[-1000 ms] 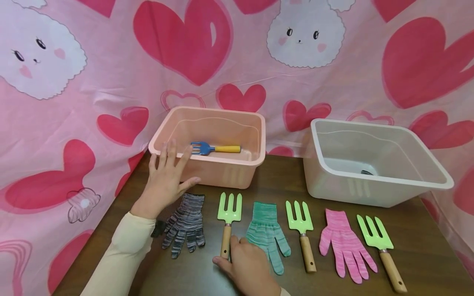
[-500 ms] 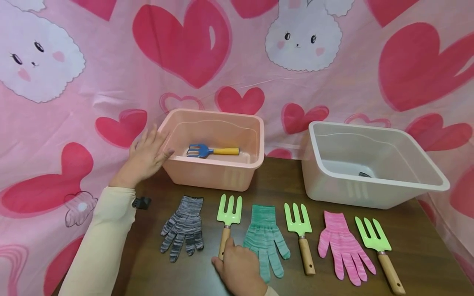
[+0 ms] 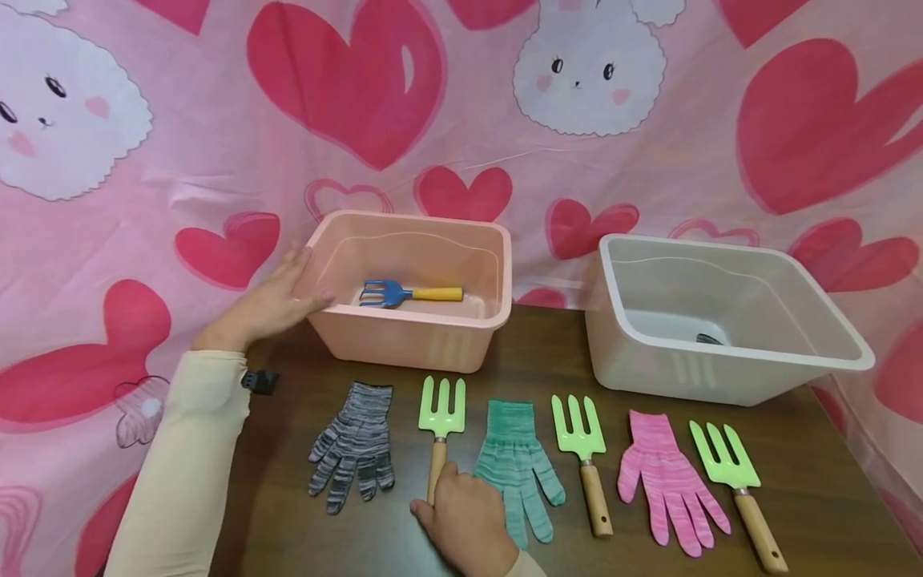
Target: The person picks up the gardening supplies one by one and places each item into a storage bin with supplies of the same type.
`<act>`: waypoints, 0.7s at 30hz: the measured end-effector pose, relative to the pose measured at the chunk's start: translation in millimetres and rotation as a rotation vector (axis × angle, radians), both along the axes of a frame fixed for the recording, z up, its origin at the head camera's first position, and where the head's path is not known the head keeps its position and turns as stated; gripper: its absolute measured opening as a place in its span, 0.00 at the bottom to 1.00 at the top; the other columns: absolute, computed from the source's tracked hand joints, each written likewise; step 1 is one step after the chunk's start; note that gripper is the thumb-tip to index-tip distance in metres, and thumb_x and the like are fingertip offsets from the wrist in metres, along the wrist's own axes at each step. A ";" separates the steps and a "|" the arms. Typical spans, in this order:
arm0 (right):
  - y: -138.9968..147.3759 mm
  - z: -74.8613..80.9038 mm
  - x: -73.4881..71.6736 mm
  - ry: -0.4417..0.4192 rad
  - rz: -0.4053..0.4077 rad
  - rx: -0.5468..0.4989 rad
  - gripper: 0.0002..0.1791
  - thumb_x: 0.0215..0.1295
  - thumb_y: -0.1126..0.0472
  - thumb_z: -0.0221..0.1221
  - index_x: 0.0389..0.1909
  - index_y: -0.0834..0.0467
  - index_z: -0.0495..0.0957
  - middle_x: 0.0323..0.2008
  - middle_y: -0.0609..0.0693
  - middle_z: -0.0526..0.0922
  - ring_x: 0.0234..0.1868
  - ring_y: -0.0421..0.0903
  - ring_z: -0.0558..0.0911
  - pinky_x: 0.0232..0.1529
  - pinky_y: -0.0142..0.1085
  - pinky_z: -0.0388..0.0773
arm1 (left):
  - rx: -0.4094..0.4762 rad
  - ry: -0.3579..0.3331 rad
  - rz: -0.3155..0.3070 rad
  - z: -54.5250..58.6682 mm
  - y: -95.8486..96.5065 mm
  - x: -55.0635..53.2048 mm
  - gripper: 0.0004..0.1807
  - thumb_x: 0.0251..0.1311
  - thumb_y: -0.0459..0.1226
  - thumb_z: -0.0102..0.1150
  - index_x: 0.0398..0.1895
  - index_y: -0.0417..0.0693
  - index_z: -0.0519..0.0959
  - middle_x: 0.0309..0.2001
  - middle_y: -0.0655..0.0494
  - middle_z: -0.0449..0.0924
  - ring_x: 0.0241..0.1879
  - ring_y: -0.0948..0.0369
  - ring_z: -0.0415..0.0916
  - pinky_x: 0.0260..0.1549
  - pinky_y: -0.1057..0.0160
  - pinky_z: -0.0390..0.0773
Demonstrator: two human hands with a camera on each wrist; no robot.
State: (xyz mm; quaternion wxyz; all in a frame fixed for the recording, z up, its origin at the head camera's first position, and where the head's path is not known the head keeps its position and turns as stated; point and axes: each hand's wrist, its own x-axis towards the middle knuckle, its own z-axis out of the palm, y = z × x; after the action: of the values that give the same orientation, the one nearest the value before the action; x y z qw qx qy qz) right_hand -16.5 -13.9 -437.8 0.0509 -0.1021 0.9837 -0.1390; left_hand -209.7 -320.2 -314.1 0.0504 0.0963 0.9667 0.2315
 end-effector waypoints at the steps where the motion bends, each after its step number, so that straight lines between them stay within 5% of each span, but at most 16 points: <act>1: -0.6 -0.4 -0.4 -0.016 0.002 0.004 0.29 0.56 0.37 0.70 0.27 0.58 0.71 0.15 0.48 0.69 0.15 0.47 0.73 0.13 0.43 0.71 | -0.009 -0.006 -0.006 -0.2 -1.3 -1.2 0.55 0.67 0.62 0.53 0.82 0.45 0.34 0.80 0.39 0.25 0.77 0.38 0.30 0.69 0.31 0.45; 10: 8.3 5.0 1.0 -0.036 -0.021 -0.027 0.22 0.63 0.45 0.66 0.30 0.59 0.71 0.17 0.50 0.72 0.16 0.50 0.75 0.14 0.46 0.72 | -0.043 -0.028 -0.041 -0.3 -2.7 -8.7 0.59 0.66 0.62 0.54 0.80 0.41 0.30 0.79 0.37 0.25 0.78 0.40 0.26 0.70 0.34 0.43; 21: 51.4 24.4 -7.1 0.220 -0.126 -0.183 0.11 0.64 0.59 0.67 0.35 0.63 0.79 0.21 0.51 0.77 0.19 0.51 0.79 0.16 0.46 0.75 | -0.006 -0.020 -0.033 -1.3 -4.7 -5.9 0.58 0.67 0.61 0.54 0.80 0.40 0.31 0.80 0.37 0.27 0.78 0.42 0.26 0.71 0.35 0.42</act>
State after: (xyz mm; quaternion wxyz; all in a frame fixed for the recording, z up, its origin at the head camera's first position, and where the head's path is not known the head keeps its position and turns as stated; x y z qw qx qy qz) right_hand -23.6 37.5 -413.4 -0.0757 -0.0589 0.9710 -0.2192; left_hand -215.7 -324.9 -315.4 0.0641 0.1098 0.9651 0.2288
